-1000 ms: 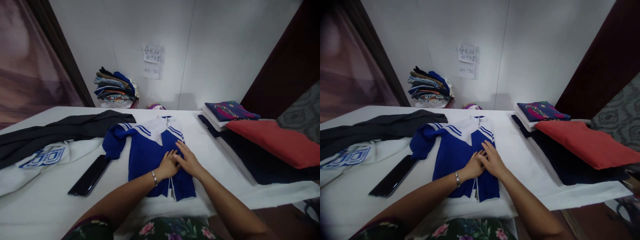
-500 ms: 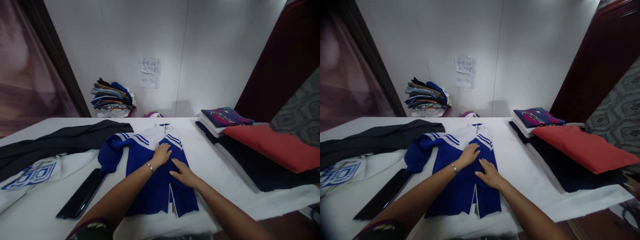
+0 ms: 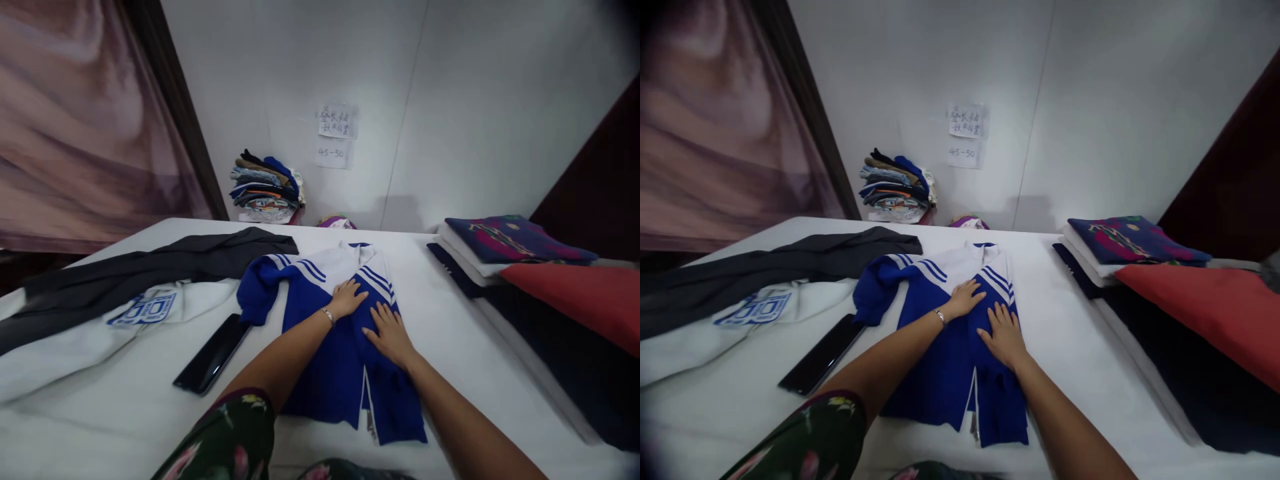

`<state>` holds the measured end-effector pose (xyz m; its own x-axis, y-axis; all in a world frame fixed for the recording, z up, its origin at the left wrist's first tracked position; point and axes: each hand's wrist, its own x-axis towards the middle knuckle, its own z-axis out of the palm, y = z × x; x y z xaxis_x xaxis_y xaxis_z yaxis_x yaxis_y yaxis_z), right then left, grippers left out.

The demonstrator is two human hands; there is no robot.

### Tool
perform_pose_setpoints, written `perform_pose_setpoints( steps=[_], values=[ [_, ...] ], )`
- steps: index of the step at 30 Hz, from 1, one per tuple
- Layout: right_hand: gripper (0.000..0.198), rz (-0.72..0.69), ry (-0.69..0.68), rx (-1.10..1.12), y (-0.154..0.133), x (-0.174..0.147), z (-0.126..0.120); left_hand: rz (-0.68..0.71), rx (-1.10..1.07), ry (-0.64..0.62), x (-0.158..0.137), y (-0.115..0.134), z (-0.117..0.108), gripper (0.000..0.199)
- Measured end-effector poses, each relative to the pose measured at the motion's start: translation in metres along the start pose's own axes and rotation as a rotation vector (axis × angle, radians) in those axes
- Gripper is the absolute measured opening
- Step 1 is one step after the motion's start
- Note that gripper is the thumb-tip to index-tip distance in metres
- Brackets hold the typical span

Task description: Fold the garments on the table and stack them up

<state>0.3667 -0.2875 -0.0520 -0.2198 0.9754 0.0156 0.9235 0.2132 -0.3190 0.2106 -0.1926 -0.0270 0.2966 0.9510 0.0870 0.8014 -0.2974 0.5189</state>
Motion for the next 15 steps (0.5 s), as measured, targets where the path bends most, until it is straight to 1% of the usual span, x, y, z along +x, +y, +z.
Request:
perform_pose_setpoints(
  steps=[1,3,6,8,9,10,11,13,14,15],
  values=[
    [0.069,-0.004,0.003,-0.007,0.001,0.000,0.001,-0.005,-0.004,0.029,0.002,-0.004,-0.010,0.044],
    [0.069,-0.012,0.011,-0.017,0.003,0.000,0.002,-0.017,0.000,0.125,0.002,-0.019,-0.036,0.037],
    [0.068,-0.022,0.028,-0.027,0.005,0.001,0.004,-0.086,0.060,0.296,-0.009,-0.054,-0.090,0.028],
    [0.068,-0.023,0.040,-0.029,0.006,0.001,0.006,-0.178,0.121,0.390,-0.023,-0.082,-0.127,0.026],
    [0.067,-0.023,0.042,-0.031,0.006,0.001,0.007,-0.245,0.157,0.430,-0.031,-0.096,-0.142,0.027],
    [0.067,-0.022,0.040,-0.036,0.006,0.001,0.008,-0.341,0.211,0.463,-0.039,-0.109,-0.155,0.030],
    [0.067,-0.020,0.035,-0.044,0.006,0.001,0.008,-0.458,0.267,0.464,-0.047,-0.121,-0.164,0.035],
    [0.067,-0.012,0.024,-0.064,0.005,0.001,0.007,-0.661,0.315,0.406,-0.060,-0.141,-0.174,0.048],
    [0.067,-0.007,0.019,-0.072,0.004,0.001,0.007,-0.728,0.307,0.359,-0.064,-0.149,-0.176,0.052],
    [0.067,-0.002,0.015,-0.079,0.003,0.001,0.006,-0.763,0.278,0.315,-0.067,-0.156,-0.175,0.052]
  ],
)
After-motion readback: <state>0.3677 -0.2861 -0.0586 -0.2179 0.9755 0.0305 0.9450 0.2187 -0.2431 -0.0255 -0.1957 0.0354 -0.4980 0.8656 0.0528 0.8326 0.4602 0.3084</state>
